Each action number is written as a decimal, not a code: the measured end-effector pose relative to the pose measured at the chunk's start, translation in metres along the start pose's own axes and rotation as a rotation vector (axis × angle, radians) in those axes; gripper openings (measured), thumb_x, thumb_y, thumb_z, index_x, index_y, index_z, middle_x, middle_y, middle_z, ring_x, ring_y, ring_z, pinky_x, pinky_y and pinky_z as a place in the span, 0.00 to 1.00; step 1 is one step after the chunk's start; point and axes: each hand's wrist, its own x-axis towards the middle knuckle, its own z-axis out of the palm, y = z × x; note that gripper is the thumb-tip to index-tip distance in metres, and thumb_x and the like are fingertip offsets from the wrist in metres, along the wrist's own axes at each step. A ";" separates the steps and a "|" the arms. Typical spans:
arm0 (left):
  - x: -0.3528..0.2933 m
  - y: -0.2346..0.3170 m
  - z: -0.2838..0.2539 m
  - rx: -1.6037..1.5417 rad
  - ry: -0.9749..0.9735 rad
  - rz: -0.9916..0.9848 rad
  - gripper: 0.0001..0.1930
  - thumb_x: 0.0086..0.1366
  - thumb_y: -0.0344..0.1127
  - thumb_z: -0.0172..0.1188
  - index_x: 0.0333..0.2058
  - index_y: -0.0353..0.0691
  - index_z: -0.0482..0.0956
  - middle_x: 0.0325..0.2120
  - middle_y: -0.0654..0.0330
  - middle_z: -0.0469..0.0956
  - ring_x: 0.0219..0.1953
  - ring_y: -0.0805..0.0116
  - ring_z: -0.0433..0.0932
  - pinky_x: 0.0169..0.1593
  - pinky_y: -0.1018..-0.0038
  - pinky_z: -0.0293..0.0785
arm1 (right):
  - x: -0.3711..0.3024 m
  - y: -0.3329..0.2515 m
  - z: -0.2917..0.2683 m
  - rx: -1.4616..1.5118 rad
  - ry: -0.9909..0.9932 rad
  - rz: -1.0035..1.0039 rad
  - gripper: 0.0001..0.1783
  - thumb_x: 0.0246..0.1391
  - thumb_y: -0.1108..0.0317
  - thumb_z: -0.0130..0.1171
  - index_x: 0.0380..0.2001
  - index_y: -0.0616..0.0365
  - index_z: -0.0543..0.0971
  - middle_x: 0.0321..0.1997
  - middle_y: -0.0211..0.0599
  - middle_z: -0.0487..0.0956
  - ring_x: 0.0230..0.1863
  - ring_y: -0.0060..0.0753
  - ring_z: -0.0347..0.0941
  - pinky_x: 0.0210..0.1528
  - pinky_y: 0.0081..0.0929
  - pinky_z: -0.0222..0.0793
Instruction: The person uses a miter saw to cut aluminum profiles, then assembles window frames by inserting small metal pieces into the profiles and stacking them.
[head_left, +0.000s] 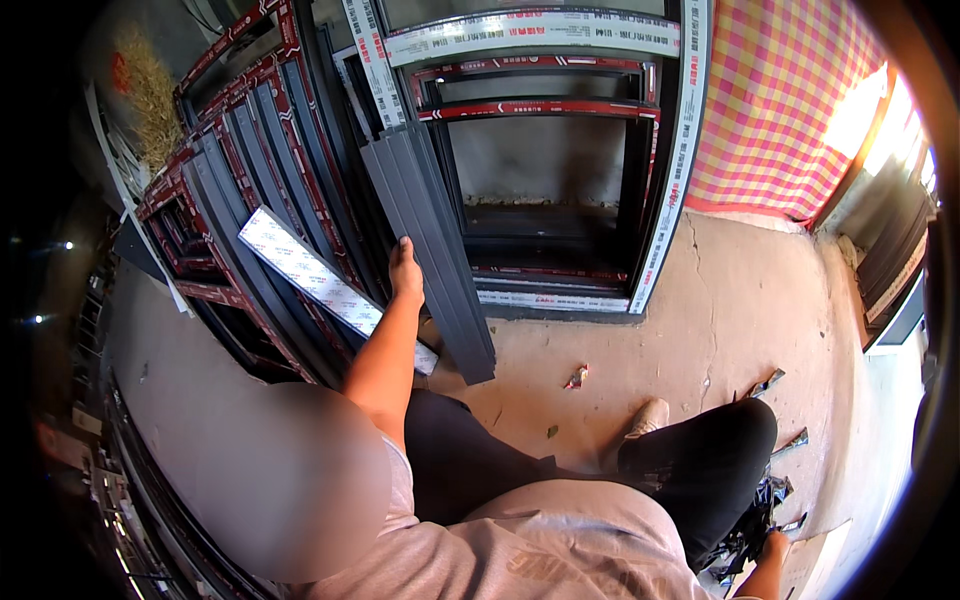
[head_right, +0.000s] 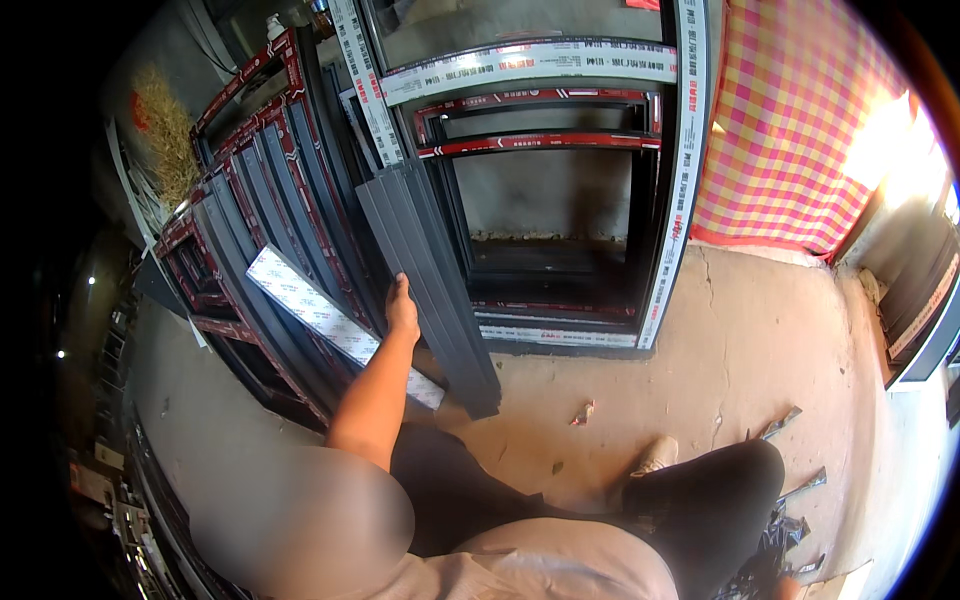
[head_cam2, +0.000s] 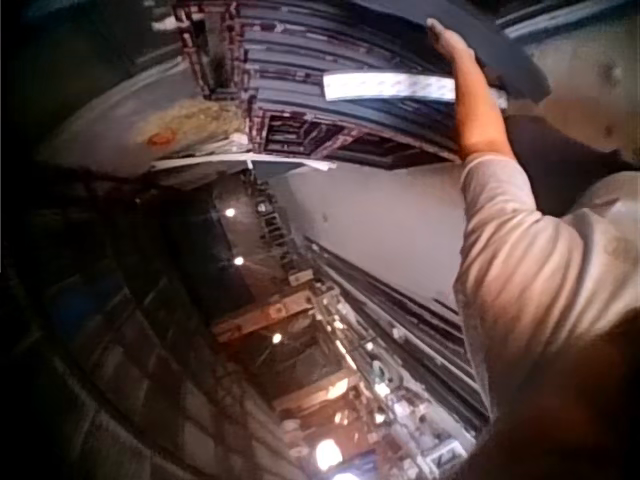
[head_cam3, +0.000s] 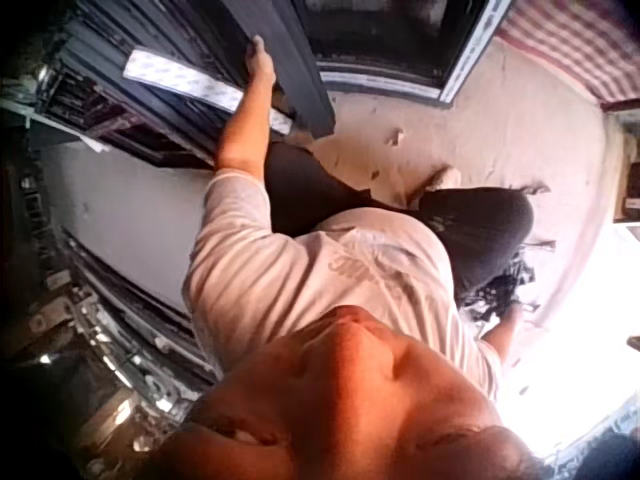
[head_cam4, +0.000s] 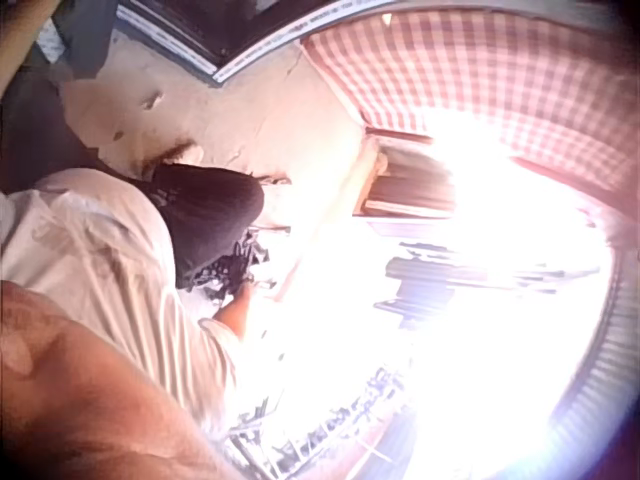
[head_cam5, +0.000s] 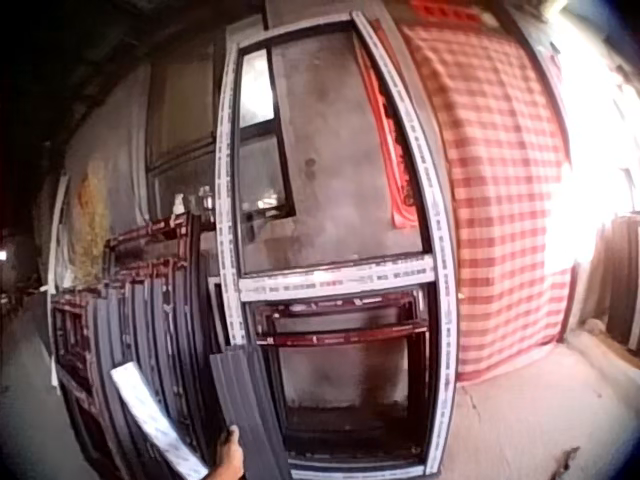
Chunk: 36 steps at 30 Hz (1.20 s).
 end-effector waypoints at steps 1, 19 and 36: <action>0.005 -0.005 -0.001 -0.023 0.016 -0.097 0.35 0.77 0.58 0.56 0.70 0.37 0.69 0.72 0.52 0.66 0.75 0.55 0.61 0.76 0.59 0.54 | -0.002 -0.002 -0.001 0.009 0.005 0.002 0.18 0.68 0.58 0.52 0.49 0.56 0.85 0.50 0.51 0.84 0.53 0.53 0.81 0.52 0.50 0.78; 0.045 -0.058 0.017 0.521 0.194 0.212 0.18 0.73 0.47 0.64 0.44 0.36 0.76 0.40 0.47 0.81 0.41 0.49 0.81 0.47 0.58 0.77 | -0.050 -0.003 0.003 0.167 0.039 0.037 0.20 0.68 0.53 0.52 0.49 0.56 0.84 0.47 0.48 0.82 0.49 0.48 0.79 0.49 0.46 0.76; 0.067 0.169 -0.101 1.121 0.510 0.905 0.22 0.63 0.41 0.66 0.53 0.37 0.79 0.50 0.46 0.79 0.53 0.43 0.78 0.59 0.51 0.72 | -0.056 -0.143 0.036 0.211 -0.031 -0.097 0.23 0.68 0.50 0.53 0.49 0.56 0.82 0.45 0.45 0.80 0.45 0.44 0.77 0.46 0.42 0.74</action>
